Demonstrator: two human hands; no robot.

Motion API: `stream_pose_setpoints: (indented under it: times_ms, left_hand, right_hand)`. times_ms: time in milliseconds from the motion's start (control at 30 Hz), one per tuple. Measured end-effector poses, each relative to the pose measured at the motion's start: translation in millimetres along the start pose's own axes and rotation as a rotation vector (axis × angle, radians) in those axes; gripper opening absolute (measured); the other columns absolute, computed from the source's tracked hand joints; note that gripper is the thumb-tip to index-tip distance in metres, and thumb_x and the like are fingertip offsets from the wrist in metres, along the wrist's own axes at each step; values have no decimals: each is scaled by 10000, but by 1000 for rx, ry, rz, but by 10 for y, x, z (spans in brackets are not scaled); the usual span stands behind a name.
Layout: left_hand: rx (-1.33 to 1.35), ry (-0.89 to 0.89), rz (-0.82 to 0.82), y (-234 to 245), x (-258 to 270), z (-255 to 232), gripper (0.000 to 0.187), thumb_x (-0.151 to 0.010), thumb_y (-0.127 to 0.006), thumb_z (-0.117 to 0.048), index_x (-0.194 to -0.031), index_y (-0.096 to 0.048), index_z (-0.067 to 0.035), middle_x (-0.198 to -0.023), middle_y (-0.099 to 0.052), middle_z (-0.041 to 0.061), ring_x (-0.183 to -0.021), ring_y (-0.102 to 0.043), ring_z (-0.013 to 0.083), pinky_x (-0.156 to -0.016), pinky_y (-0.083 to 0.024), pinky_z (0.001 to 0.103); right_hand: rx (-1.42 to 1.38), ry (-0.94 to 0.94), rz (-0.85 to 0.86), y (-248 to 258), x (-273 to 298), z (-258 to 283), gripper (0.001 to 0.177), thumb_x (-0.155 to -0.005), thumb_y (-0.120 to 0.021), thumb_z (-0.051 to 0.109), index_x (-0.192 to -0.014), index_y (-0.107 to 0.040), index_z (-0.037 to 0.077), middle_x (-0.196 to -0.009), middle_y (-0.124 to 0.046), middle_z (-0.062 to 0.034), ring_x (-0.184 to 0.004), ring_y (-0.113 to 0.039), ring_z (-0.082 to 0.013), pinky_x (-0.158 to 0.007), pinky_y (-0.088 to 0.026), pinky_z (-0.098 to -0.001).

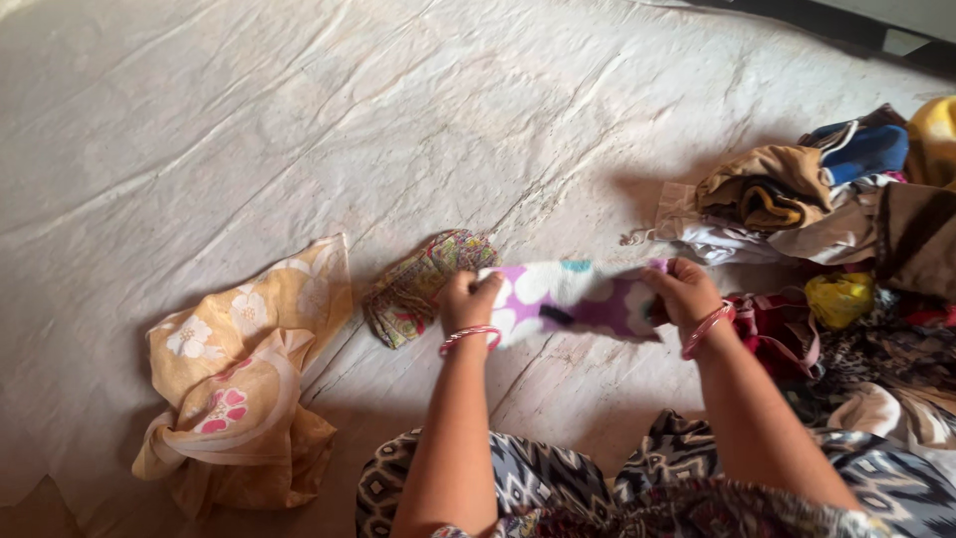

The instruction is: The person sits on a white sheet on the floor and folds several pieces of clothing one by one. They fold a patterned short, a small towel, a red bra, a beige short, a dark short, and a patterned long garment, placing each folded item into a growing stack.

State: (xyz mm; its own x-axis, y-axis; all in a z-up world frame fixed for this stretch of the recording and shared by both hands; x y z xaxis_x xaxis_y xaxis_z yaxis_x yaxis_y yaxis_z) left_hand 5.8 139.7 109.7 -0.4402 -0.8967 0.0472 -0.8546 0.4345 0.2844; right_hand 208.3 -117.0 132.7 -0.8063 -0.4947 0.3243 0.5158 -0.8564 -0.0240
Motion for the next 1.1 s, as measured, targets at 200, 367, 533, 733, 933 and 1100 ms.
stream_pose_setpoints:
  times_ms: [200,367,533,733,933,1100]
  left_hand:
    - [-95,-69,198,-350,324,-336,370,-842,-755,-422,-970,-705,-78,-876,-742,84,-771,-705,181,-717,-556,336]
    - [318,-147,490,-311,481,-533,355,-866,-779,-255,-1133,-630,-73,-953,-697,35,-859,-653,94,-782,-560,280]
    - [277,-249,509,-206,361,-582,266,-841,-706,-100,-1098,-667,-44,-955,-715,-4,-865,-657,69,-791,-555,252]
    - [372,-191,650,-106,250,-423,169,-848,-733,-80,-997,-665,-37,-864,-647,-33,-774,-563,36,-699,-495,232]
    - [336,-159,519,-129,116,-272,168,-830,-746,-91,-974,-678,-38,-828,-638,-32,-737,-559,47,-668,-492,240]
    - [117,-207,500,47,84,-423,216,-831,-737,-133,-1024,-668,-69,-865,-679,-18,-800,-633,86,-718,-531,266]
  right_hand:
    - [77,45,176,-793,276,-63,252,-966,-665,193,-1095,-623,-19,-847,-698,-116,-711,-682,-222,-642,-582,-366]
    - [-200,88,436,-1061,508,160,382,-995,-448,249,-1166,-647,-28,-965,-762,-96,-832,-753,-214,-784,-607,-351]
    - [408,800,168,-943,673,470,439,-943,-661,184,-1345,-576,31,-1200,-649,-129,-1145,-596,-215,-993,-468,-383]
    - [616,683,227,-819,675,549,741,-783,-807,167,-1460,-510,111,-1075,-735,-57,-1116,-546,-244,-1067,-331,-410]
    - [743,592,100,-668,469,174,660,-761,-862,170,-1381,-634,155,-999,-739,-57,-1047,-588,-251,-983,-435,-390]
    - [403,301,254,-980,101,-37,673,-738,-898,182,-1343,-608,137,-1017,-630,-89,-958,-612,-224,-854,-518,-329]
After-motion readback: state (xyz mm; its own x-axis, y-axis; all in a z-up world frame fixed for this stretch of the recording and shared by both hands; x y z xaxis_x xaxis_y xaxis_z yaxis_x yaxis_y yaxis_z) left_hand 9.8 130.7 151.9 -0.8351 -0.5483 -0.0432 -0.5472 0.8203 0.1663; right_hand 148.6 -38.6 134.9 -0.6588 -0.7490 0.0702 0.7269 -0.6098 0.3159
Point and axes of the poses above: each hand's wrist, its own x-axis away from the middle knuckle, its own y-axis out of the back of the hand, z = x × y, the point moved 1 cm from there along -x, towards the middle knuckle
